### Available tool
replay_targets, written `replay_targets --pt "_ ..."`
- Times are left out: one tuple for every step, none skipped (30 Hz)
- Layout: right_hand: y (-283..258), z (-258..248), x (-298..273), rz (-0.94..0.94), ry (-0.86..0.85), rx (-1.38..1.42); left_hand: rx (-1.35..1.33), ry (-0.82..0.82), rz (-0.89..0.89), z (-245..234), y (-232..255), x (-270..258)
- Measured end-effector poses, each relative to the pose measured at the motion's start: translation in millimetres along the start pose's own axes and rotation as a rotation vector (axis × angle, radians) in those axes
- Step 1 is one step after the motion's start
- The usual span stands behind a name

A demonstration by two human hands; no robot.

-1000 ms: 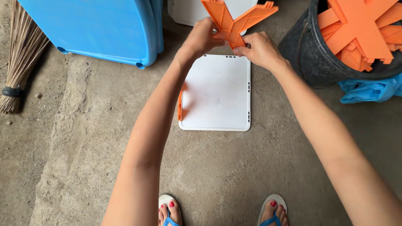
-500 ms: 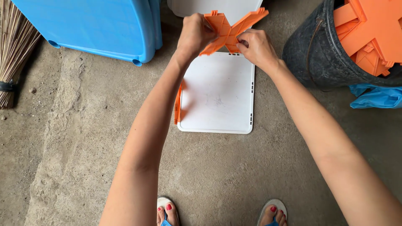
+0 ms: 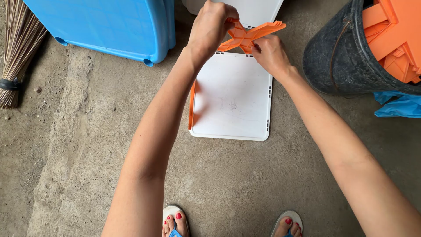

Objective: The person assembles a white plastic organizer by snapping orange cross-braces into the lids of white containers and stacking them together.

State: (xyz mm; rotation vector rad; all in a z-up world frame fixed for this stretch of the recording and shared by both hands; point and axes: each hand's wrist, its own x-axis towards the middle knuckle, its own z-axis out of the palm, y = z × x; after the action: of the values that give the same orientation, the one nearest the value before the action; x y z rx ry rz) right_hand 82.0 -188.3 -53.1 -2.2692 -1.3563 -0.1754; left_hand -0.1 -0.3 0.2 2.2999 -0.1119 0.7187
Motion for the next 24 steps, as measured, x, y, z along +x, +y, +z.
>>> replay_targets --pt "0 0 0 0.006 -0.015 -0.005 0.002 -0.005 -0.010 0 0 0" --pt "0 -1 0 0.011 -0.031 -0.009 0.005 -0.010 -0.022 0 0 -1" --pt "1 -1 1 0.016 -0.046 -0.014 0.006 -0.008 -0.026 0 -1 -1" --pt "1 -2 1 0.016 -0.055 -0.013 0.007 -0.006 -0.032 1 -1 -2" --pt "1 -2 1 0.017 -0.064 -0.012 0.008 -0.004 -0.038 0 -2 -3" --pt "1 -3 1 0.018 -0.072 -0.013 0.014 0.002 -0.025 0 -2 -4" --pt "0 -3 1 0.000 -0.065 -0.011 0.021 0.008 -0.011 -1 -3 -5" --pt "-1 -3 1 -0.018 -0.058 -0.010 0.027 0.014 0.003 -2 -3 -5" --pt "-3 -3 1 -0.035 -0.050 -0.008 0.018 -0.001 -0.003 -3 -4 -6" --pt "-4 -3 1 -0.038 -0.052 -0.023 0.009 -0.017 -0.008 -4 -5 -6" --pt "-5 -3 1 -0.041 -0.053 -0.037 -0.001 -0.033 -0.014 -4 -6 -6" --pt "-4 -3 2 -0.043 -0.053 -0.052 0.007 -0.013 0.002 -4 -6 -7" --pt "-3 -2 2 -0.040 -0.066 -0.061 0.015 0.007 0.017 -4 -6 -7" --pt "-1 -2 2 -0.037 -0.084 -0.069 0.021 0.027 0.028 -3 -6 -9" --pt "-1 -2 2 -0.034 -0.102 -0.077 0.021 0.001 0.021 -2 -6 -10" --pt "-1 -4 4 -0.040 -0.125 -0.065 0.022 -0.025 0.015 -3 -8 -11" --pt "-1 -5 5 -0.046 -0.148 -0.053 0.022 -0.050 0.009 -3 -9 -11" --pt "-1 -6 6 -0.048 -0.169 -0.041 0.051 -0.065 0.007 -3 -10 -11" --pt "-1 -5 8 -0.047 -0.169 -0.056 0.079 -0.081 0.004 -2 -11 -10" --pt "-2 -4 9 -0.045 -0.171 -0.072 0.105 -0.096 0.001 0 -13 -9" --pt "-2 -3 9 -0.044 -0.173 -0.088 0.102 -0.067 0.047 0 -16 -9" --pt "-2 -4 10 -0.031 -0.185 -0.078 0.100 -0.037 0.091 -1 -19 -9" --pt "-2 -4 11 -0.018 -0.198 -0.068 0.098 -0.008 0.134 0 -22 -10" --pt "-2 -4 12 -0.004 -0.208 -0.056 0.116 0.009 0.160 1 -24 -10"
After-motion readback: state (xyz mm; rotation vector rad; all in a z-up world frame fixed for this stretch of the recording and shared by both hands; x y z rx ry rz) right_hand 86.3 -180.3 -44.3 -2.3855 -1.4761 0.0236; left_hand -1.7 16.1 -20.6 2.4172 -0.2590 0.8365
